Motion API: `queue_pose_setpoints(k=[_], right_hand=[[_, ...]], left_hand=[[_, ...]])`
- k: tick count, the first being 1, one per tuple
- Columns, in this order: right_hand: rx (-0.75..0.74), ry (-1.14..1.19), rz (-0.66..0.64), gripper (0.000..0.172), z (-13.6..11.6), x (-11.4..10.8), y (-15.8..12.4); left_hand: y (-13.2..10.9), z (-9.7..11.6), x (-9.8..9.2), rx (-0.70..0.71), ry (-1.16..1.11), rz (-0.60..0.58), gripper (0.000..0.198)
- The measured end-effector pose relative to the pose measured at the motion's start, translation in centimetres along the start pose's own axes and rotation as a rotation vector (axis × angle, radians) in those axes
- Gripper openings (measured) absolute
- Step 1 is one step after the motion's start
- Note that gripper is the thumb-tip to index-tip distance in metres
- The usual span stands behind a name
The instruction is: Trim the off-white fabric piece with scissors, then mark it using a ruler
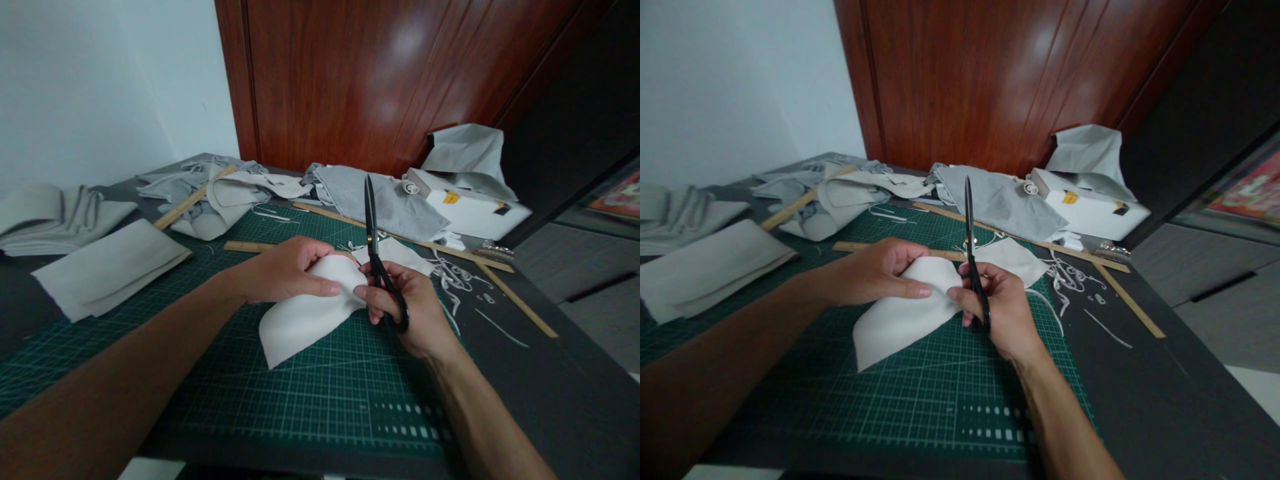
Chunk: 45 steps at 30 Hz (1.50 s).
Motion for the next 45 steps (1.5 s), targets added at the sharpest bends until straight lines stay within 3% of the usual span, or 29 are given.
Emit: queue_pose_setpoints(k=[7,9,12,13,14,15,16,18,20,22,24,27,30,34,38,41,45], right_hand=[[0.008,0.008,-0.024,0.039,0.0,0.2,-0.2],[0.023,0.007,-0.017,0.04,0.1,0.4,-0.2],[0.062,0.007,0.001,0.04,0.6,0.7,-0.1],[0.074,0.011,0.008,0.04,0.7,0.7,0.0],[0.084,0.017,0.017,0.04,0.8,0.7,0.1],[0.09,0.028,0.03,0.04,0.9,0.6,0.1],[0.094,0.041,0.046,0.039,0.9,0.4,0.2],[0.096,0.075,0.082,0.039,0.7,-0.1,0.3],[0.089,0.119,0.114,0.039,0.3,-0.7,0.4],[0.084,0.173,0.131,0.038,-0.2,-1.2,0.4],[0.089,0.233,0.128,0.037,-0.6,-1.5,0.4],[0.118,0.319,0.084,0.044,-1.2,-1.7,0.3],[0.148,0.382,0.021,0.037,-1.6,-1.8,0.2],[0.147,0.451,-0.035,0.033,-2.5,-2.0,0.2],[0.095,0.536,-0.039,0.044,-3.4,-2.8,0.2],[0.088,0.559,-0.034,0.049,-3.5,-3.4,0.4],[0.078,0.543,-0.013,0.043,-3.0,-3.7,0.7]], left_hand=[[-0.4,0.7,-0.2,0.005,-0.113,0.005,0.023],[0.0,0.5,-0.8,0.037,0.037,0.112,0.022],[-0.2,1.2,-2.6,0.157,0.271,0.463,0.029],[-0.4,1.5,-2.9,0.183,0.278,0.518,0.031],[-0.5,1.8,-2.8,0.197,0.222,0.495,0.029],[-0.6,2.0,-2.2,0.191,0.128,0.402,0.023],[-0.6,2.1,-1.1,0.169,-0.007,0.236,0.015],[-1.3,1.3,3.0,-0.007,-0.166,-0.248,0.017],[-3.3,-0.5,7.4,-0.235,-0.277,-0.697,0.038],[-3.9,-2.7,10.6,-0.365,-0.326,-0.866,0.082],[-3.3,-4.7,13.2,-0.449,-0.41,-0.885,0.121],[-1.1,-5.9,15.0,-0.415,-0.604,-0.71,0.148],[0.4,-4.8,14.9,-0.222,-0.644,-0.538,0.145],[1.0,-2.4,14.5,-0.005,-0.743,-0.434,0.149],[1.6,-0.9,13.9,0.149,-0.894,-0.303,0.127],[2.3,-0.4,12.3,0.223,-1.057,-0.116,0.096],[2.9,0.4,9.5,0.255,-1.244,0.117,0.051]])
Point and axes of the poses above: each hand's wrist, its own y-axis towards the middle knuckle, its own x-axis out of the palm, z = x × y, the point moved 7 cm from there along y, towards the middle knuckle, and after that the axes turned 8 degrees about -y, right-handed, at the moved point
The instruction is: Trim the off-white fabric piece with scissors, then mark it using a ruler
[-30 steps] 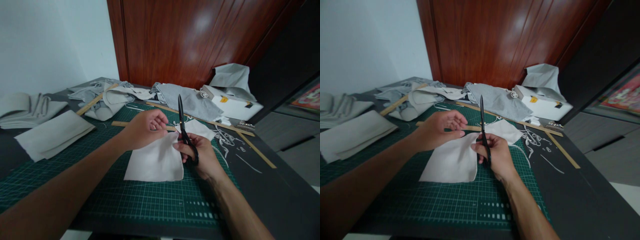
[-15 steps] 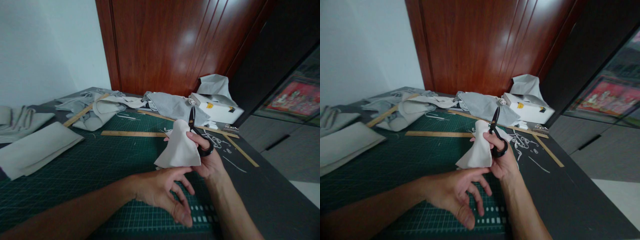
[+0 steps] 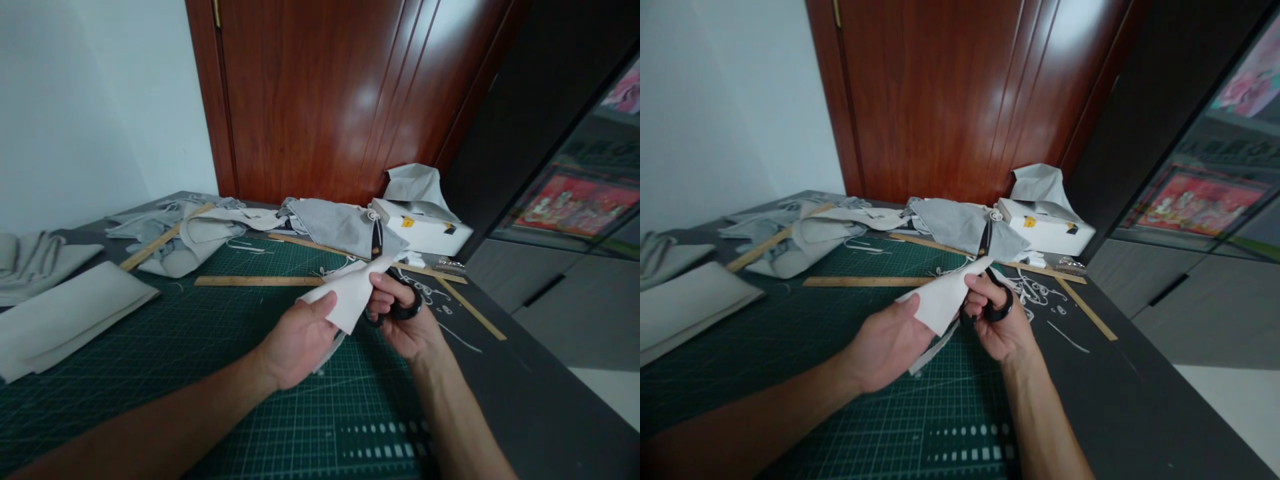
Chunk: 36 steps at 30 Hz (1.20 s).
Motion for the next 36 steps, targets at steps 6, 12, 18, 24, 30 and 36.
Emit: queue_pose_setpoints(k=[6,12,18,24,30,36], right_hand=[[-0.045,-0.049,-0.001,0.041,0.3,0.0,0.0],[-0.072,-0.135,0.001,0.042,0.4,0.1,0.2],[-0.1,-0.246,-0.007,0.037,1.1,0.3,0.2],[-0.143,-0.304,-0.002,0.035,1.1,0.3,0.2],[-0.152,-0.299,-0.008,0.037,1.7,0.8,0.2],[-0.158,-0.286,-0.02,0.035,1.7,1.3,-0.2]], left_hand=[[0.3,2.7,0.5,0.098,-0.11,0.127,0.027],[-0.1,3.5,-0.6,0.094,-0.089,0.192,0.025],[-0.5,3.5,-1.0,0.061,0.059,0.251,0.018],[-1.1,3.7,-1.2,0.086,0.102,0.303,0.032],[-1.4,3.9,-0.7,0.135,0.044,0.275,0.049],[-2.3,4.6,0.5,0.145,-0.026,0.227,0.062]])
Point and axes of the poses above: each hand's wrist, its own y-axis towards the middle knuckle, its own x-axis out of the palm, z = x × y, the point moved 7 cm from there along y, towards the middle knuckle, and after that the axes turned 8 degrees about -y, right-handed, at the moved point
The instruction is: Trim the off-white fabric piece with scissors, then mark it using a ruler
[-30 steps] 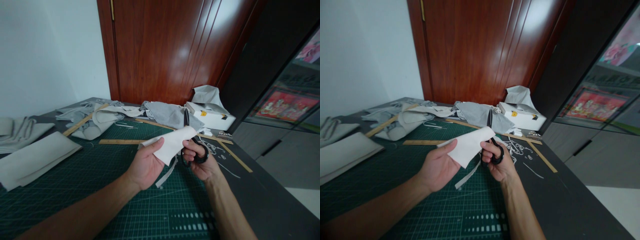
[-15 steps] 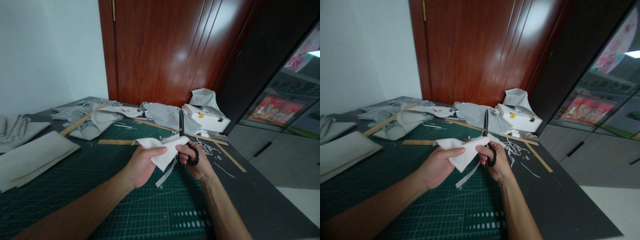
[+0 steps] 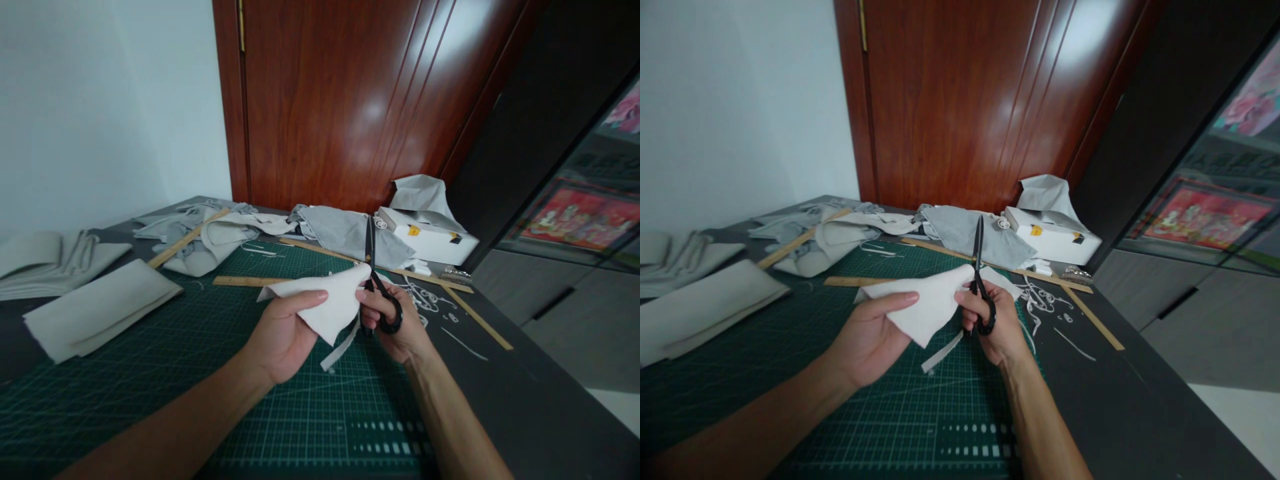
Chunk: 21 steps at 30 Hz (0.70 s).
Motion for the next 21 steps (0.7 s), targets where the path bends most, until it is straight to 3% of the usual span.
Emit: queue_pose_setpoints(k=[3,7,14,19,21], right_hand=[[-0.009,0.016,0.015,0.034,-0.1,0.0,0.0],[-0.016,0.03,0.029,0.036,0.2,0.2,0.1],[0.029,-0.01,-0.012,0.035,1.2,0.6,0.0],[0.06,-0.048,-0.043,0.033,1.8,1.0,-0.1],[0.067,-0.057,-0.044,0.033,1.8,1.2,-0.2]], left_hand=[[0.0,0.5,0.1,0.062,0.029,-0.002,0.071],[0.5,0.3,-0.6,0.055,0.059,0.032,0.061],[-0.1,-1.1,0.3,-0.105,0.201,-0.172,0.038],[-0.5,-1.8,-0.2,-0.104,0.412,-0.108,0.065],[-0.2,-1.7,-0.8,-0.067,0.423,-0.045,0.064]])
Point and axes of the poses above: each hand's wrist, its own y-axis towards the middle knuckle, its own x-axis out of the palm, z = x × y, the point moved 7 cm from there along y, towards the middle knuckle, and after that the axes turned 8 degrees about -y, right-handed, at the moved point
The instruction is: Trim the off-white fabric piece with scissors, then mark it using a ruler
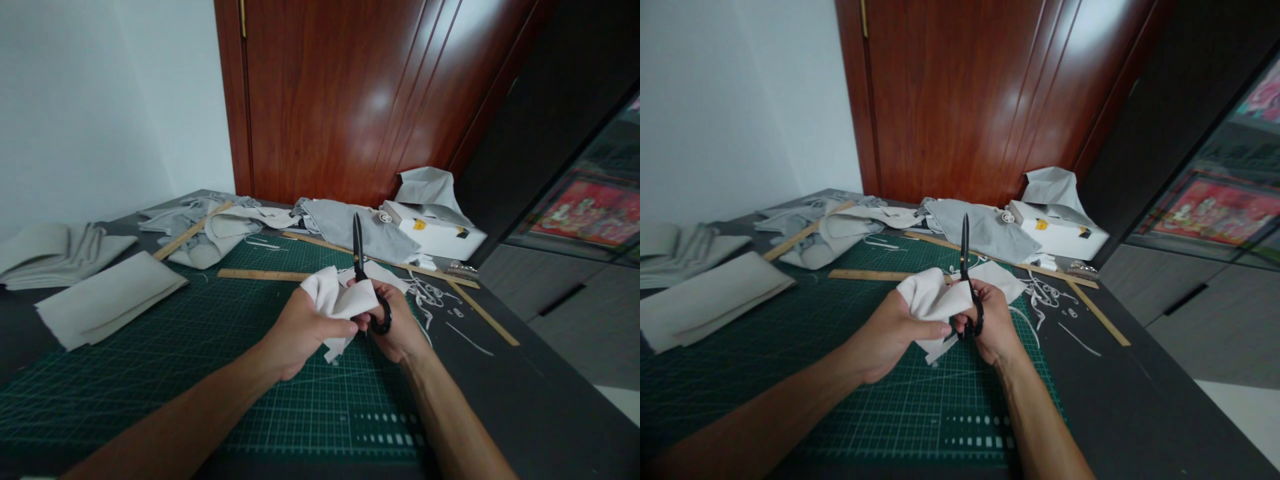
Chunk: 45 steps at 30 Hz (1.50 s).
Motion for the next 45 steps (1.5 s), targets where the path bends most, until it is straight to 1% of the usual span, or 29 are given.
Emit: queue_pose_setpoints(k=[3,5,7,9,12,16,18,21,24,26,28,32,33,35,37,40,45], right_hand=[[0.005,-0.012,0.011,0.034,-0.3,0.1,-0.1],[0.008,-0.021,0.023,0.035,-0.4,0.1,-0.1],[0.009,-0.032,0.03,0.038,-0.5,-0.1,-0.1],[0.003,-0.051,0.032,0.04,-0.4,-0.3,0.0],[-0.022,-0.084,0.041,0.039,-0.4,-0.8,0.1],[-0.083,-0.105,0.078,0.039,-1.0,-1.6,0.2],[-0.117,-0.108,0.091,0.04,-1.5,-1.7,0.2],[-0.164,-0.126,0.108,0.04,-2.1,-1.8,0.1],[-0.212,-0.17,0.137,0.038,-2.3,-1.8,0.0],[-0.241,-0.211,0.16,0.037,-2.1,-1.6,-0.2],[-0.266,-0.251,0.172,0.038,-1.9,-1.2,-0.5],[-0.314,-0.308,0.141,0.044,-1.3,0.3,-1.3],[-0.325,-0.319,0.137,0.045,-1.1,0.6,-1.5],[-0.351,-0.349,0.13,0.045,-0.9,1.3,-1.8],[-0.371,-0.38,0.115,0.045,-0.7,1.8,-2.0],[-0.373,-0.42,0.1,0.045,-0.4,2.4,-2.1],[-0.361,-0.468,0.109,0.049,0.0,2.5,-2.1]], left_hand=[[0.4,0.4,-0.7,0.034,-0.081,0.057,0.041],[0.6,0.6,-1.2,0.024,-0.133,0.092,0.032],[0.7,0.7,-1.8,0.009,-0.17,0.146,0.031],[0.8,0.8,-2.1,0.026,-0.172,0.168,0.031],[0.7,1.3,-1.8,0.072,-0.115,0.121,0.03],[0.9,2.2,-1.0,0.046,-0.003,0.012,0.032],[1.2,2.7,-0.9,0.048,0.078,-0.021,0.032],[1.7,3.2,-1.0,0.076,0.132,-0.012,0.032],[2.4,3.6,-1.2,0.109,0.026,0.046,0.032],[3.0,4.4,-1.2,0.167,-0.06,0.088,0.035],[3.7,5.9,-1.0,0.259,-0.127,0.126,0.039],[5.1,8.9,-0.6,0.439,-0.243,0.173,0.051],[5.4,9.5,-0.4,0.477,-0.264,0.185,0.051],[5.8,10.4,0.0,0.538,-0.291,0.191,0.043],[5.9,11.0,0.7,0.598,-0.318,0.174,0.037],[5.6,11.6,1.6,0.669,-0.332,0.159,0.033],[5.3,11.5,2.2,0.659,-0.314,0.193,0.041]])
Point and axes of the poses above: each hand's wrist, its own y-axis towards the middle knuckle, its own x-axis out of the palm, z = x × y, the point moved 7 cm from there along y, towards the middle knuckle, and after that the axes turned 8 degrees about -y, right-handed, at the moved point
